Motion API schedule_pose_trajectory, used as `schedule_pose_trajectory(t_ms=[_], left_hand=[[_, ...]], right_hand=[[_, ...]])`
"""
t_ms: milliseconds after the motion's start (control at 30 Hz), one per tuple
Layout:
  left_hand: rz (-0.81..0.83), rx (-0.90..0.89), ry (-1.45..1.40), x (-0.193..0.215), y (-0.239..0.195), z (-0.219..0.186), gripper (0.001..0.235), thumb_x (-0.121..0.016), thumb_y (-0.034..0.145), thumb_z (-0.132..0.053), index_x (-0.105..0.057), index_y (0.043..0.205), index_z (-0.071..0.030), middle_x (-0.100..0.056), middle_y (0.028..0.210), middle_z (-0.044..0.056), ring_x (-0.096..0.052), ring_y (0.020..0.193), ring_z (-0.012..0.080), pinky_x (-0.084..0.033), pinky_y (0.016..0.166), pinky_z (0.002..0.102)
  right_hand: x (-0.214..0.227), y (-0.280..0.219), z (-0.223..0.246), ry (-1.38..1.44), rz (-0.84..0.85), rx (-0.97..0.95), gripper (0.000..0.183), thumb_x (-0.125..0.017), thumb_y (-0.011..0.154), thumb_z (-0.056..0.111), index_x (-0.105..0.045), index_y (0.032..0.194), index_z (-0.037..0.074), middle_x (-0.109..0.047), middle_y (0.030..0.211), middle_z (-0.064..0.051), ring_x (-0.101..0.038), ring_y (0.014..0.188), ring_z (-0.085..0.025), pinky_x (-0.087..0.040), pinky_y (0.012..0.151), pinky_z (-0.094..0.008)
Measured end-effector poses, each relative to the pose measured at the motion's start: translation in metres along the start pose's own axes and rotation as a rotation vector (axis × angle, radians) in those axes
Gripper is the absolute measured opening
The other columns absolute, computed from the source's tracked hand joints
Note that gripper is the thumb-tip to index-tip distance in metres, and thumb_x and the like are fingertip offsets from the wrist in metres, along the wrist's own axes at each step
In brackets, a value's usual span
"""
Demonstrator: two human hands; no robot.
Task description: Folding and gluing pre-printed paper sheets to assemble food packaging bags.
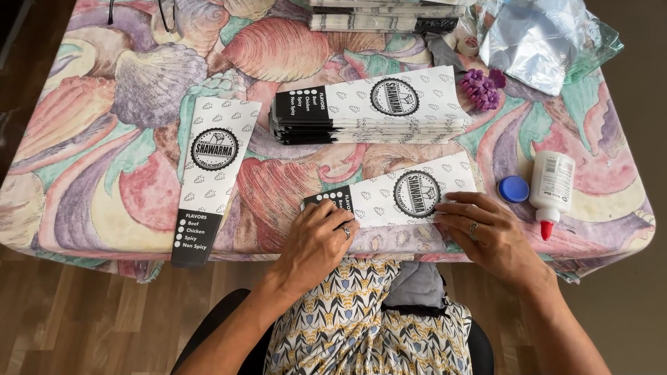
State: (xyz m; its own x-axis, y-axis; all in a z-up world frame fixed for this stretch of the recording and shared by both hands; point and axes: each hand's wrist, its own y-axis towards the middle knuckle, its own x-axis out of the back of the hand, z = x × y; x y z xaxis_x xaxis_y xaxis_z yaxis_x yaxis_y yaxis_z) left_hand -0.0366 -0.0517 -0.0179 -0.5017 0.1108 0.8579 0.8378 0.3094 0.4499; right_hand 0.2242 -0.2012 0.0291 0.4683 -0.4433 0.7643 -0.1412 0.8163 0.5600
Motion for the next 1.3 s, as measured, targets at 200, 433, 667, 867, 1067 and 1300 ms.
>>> schedule_pose_trajectory(t_ms=[200, 433, 667, 867, 1067, 1300], left_hand=[[0.023, 0.027, 0.003, 0.003, 0.003, -0.004, 0.014, -0.075, 0.089, -0.008, -0.076, 0.076, -0.007, -0.075, 0.088, 0.008, -0.063, 0.081, 0.0178, -0.053, 0.069, 0.032], [-0.045, 0.039, -0.011, -0.016, -0.012, 0.000, 0.004, -0.075, 0.087, -0.002, -0.078, 0.086, -0.004, -0.076, 0.091, 0.012, -0.065, 0.082, 0.0202, -0.052, 0.070, 0.033], [-0.029, -0.018, 0.013, -0.014, -0.024, -0.008, 0.010, -0.068, 0.093, -0.006, -0.077, 0.097, -0.006, -0.076, 0.101, 0.015, -0.068, 0.092, 0.0257, -0.053, 0.081, 0.038], [-0.008, 0.028, -0.029, -0.006, -0.031, -0.014, 0.022, -0.062, 0.099, -0.013, -0.075, 0.114, -0.003, -0.073, 0.119, 0.020, -0.069, 0.114, 0.0347, -0.051, 0.103, 0.045], [0.001, 0.046, -0.022, -0.009, -0.034, -0.016, 0.026, -0.060, 0.101, -0.019, -0.072, 0.121, -0.005, -0.072, 0.122, 0.019, -0.066, 0.118, 0.0335, -0.048, 0.107, 0.046], [0.020, 0.092, -0.116, -0.011, -0.040, -0.012, 0.025, -0.058, 0.101, -0.012, -0.073, 0.117, 0.000, -0.071, 0.125, 0.021, -0.066, 0.119, 0.0340, -0.048, 0.108, 0.046]], right_hand=[[-0.003, -0.002, -0.002, 0.018, -0.038, -0.019, 0.013, -0.075, 0.082, -0.007, -0.080, 0.091, 0.001, -0.078, 0.093, -0.014, -0.075, 0.097, -0.041, -0.062, 0.082, -0.046], [-0.006, -0.003, -0.001, 0.077, -0.068, -0.069, 0.011, -0.074, 0.084, -0.006, -0.080, 0.090, 0.001, -0.078, 0.092, -0.015, -0.074, 0.097, -0.041, -0.061, 0.083, -0.047], [-0.010, -0.008, -0.017, 0.138, -0.068, -0.108, 0.003, -0.077, 0.086, 0.003, -0.081, 0.086, 0.004, -0.078, 0.091, -0.012, -0.074, 0.095, -0.034, -0.060, 0.083, -0.042], [-0.011, -0.014, -0.033, 0.220, -0.060, -0.218, 0.003, -0.082, 0.083, 0.007, -0.082, 0.086, 0.005, -0.078, 0.092, -0.009, -0.073, 0.095, -0.030, -0.059, 0.082, -0.041], [-0.017, 0.004, -0.025, 0.118, 0.037, -0.171, 0.022, -0.079, 0.081, 0.007, -0.080, 0.102, 0.008, -0.076, 0.107, -0.014, -0.069, 0.105, -0.037, -0.055, 0.090, -0.049], [-0.017, 0.053, 0.008, -0.117, 0.515, -0.211, 0.068, -0.043, 0.105, 0.052, -0.048, 0.151, 0.002, -0.045, 0.157, -0.026, -0.033, 0.149, -0.044, -0.006, 0.123, -0.066]])
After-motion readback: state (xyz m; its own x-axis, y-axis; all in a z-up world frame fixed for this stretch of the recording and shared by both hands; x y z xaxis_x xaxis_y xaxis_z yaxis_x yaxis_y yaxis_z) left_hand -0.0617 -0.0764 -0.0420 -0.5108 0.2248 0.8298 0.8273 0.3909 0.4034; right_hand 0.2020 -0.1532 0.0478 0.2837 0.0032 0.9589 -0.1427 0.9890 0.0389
